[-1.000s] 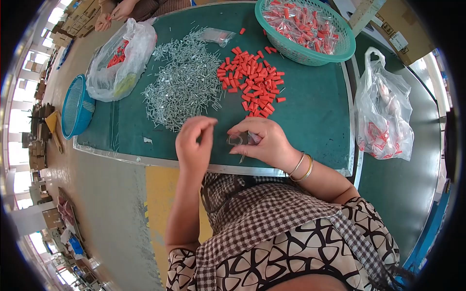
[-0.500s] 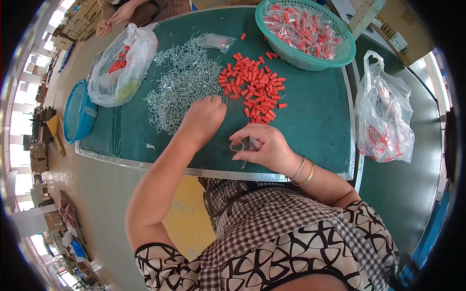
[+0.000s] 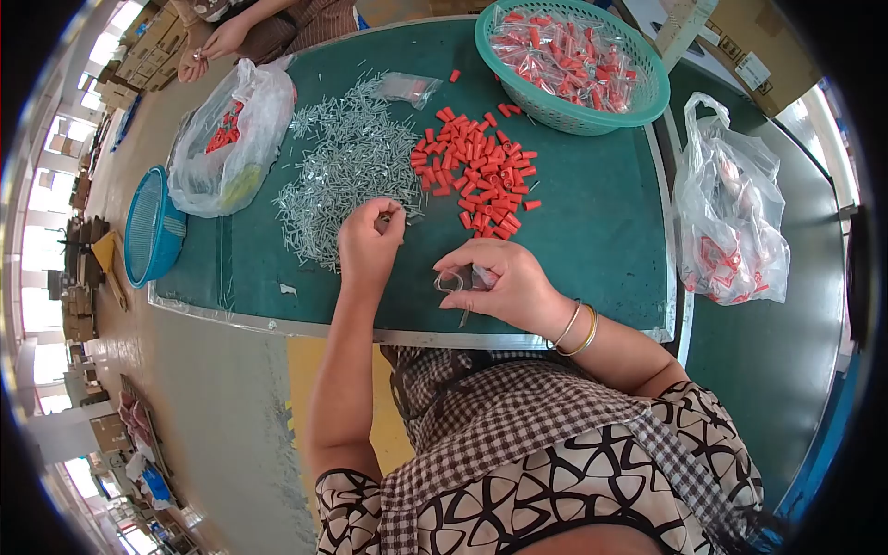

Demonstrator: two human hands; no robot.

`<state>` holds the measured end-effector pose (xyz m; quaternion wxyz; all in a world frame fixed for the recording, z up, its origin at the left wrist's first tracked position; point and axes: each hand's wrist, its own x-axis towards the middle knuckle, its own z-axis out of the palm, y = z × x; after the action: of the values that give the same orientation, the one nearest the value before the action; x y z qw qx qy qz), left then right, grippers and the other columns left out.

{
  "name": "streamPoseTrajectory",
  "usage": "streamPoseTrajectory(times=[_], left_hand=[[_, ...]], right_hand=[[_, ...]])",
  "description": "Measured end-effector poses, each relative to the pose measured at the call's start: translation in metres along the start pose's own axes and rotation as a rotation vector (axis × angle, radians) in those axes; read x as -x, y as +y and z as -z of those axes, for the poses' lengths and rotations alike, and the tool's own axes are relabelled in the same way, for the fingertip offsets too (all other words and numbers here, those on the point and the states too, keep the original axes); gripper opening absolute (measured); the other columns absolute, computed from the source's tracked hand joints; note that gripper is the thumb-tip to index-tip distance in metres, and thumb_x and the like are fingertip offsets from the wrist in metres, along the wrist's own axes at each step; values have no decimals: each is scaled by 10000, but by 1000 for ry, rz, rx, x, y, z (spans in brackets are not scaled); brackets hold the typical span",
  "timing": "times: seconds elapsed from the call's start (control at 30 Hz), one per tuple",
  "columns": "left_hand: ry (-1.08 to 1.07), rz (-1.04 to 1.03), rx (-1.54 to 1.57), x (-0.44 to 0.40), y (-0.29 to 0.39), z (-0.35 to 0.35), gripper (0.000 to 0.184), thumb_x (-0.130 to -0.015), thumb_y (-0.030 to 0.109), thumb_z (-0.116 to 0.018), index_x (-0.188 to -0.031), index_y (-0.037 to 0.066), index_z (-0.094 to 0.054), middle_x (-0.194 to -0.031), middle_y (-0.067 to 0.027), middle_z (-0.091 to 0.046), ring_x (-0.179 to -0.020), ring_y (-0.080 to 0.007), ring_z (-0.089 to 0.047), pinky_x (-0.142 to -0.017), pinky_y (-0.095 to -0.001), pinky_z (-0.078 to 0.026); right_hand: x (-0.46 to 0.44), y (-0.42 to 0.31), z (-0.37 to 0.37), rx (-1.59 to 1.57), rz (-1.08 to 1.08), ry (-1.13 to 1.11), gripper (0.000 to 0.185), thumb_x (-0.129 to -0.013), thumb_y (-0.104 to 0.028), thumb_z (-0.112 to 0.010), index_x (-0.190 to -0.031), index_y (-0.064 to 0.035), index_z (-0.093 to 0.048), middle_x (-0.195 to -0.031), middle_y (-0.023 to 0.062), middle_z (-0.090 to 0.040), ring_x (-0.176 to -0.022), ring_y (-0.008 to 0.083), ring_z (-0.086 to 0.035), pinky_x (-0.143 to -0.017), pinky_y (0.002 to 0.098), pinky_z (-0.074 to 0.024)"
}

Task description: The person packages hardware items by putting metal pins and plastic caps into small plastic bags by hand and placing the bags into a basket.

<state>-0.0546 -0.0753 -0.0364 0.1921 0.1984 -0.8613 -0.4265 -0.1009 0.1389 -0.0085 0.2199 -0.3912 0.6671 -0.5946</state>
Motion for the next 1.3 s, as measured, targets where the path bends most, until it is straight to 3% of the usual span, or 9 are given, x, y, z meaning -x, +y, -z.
streamPoseTrajectory(times=[0.13, 0.23, 0.3, 0.5, 0.73, 0.83, 1.0, 1.2, 1.3], left_hand=[[33, -93, -69, 5, 0, 0, 88, -859, 65, -669, -899, -13, -666, -716, 3, -618, -564, -57, -526, -519, -219, -424], [7, 193, 214, 10, 17, 6, 64, -867, 46, -654, -901, -9, -659, -696, 13, -600, -577, -48, -505, -532, -213, -410], [-5, 123, 250, 23, 26, 12, 47, -866, 14, -643, -906, -9, -651, -751, 2, -601, -618, -47, -510, -559, -211, -410], [-88, -205, 315, 63, 59, 21, 137, -775, -50, -714, -892, 0, -663, -947, -40, -592, -729, -91, -555, -618, -216, -445], [44, -208, 272, 67, 56, 22, 161, -792, -82, -673, -930, 1, -671, -933, -55, -609, -767, -101, -576, -664, -231, -447], [134, -146, 29, 54, 37, 22, 165, -797, -46, -688, -948, 21, -680, -887, -60, -631, -664, -115, -558, -628, -238, -458], [-30, -334, -374, 41, 14, 6, 153, -767, -3, -661, -915, 33, -649, -886, -109, -618, -789, -317, -617, -690, -403, -514], [-248, -496, -748, 26, 12, 2, 113, -785, 53, -656, -894, 48, -629, -841, -120, -595, -788, -330, -618, -692, -427, -510], [-259, -478, -674, 17, 6, 8, 105, -797, 7, -650, -897, 35, -634, -873, -75, -614, -749, -235, -620, -672, -348, -506]], right_hand=[[-2, -6, 3, 31, -57, -37, 375, -705, -84, -834, -1042, -44, -676, -929, 35, -666, -856, 133, -632, -763, 280, -508], [-2, -2, 4, 32, -43, -7, 379, -703, -109, -836, -1046, -63, -681, -911, 22, -665, -776, 123, -568, -701, 269, -479], [-2, 8, 1, 36, 19, 35, 389, -702, -167, -841, -1055, -102, -690, -872, -8, -656, -635, 107, -447, -585, 249, -432], [-1, 4, 0, 7, 5, 30, 412, -695, -165, -845, -1071, -101, -687, -879, -6, -652, -628, 105, -439, -579, 250, -422], [-1, 0, 0, -18, 32, 34, 398, -709, -142, -838, -1070, -81, -681, -924, 12, -672, -749, 106, -576, -645, 246, -465], [0, 0, 2, 1, 71, 54, 387, -715, -127, -835, -1065, -71, -679, -935, 19, -677, -798, 117, -608, -693, 251, -486], [-1, 1, 2, -44, 67, 75, 371, -724, -101, -828, -1059, -58, -675, -939, 33, -680, -827, 130, -624, -733, 260, -500], [-3, 4, 4, -65, 11, 74, 368, -725, -78, -822, -1058, -43, -672, -946, 45, -686, -864, 141, -649, -779, 267, -517], [-2, 1, 2, -88, 26, 78, 374, -722, -79, -824, -1061, -44, -671, -949, 49, -688, -865, 148, -653, -776, 271, -519]])
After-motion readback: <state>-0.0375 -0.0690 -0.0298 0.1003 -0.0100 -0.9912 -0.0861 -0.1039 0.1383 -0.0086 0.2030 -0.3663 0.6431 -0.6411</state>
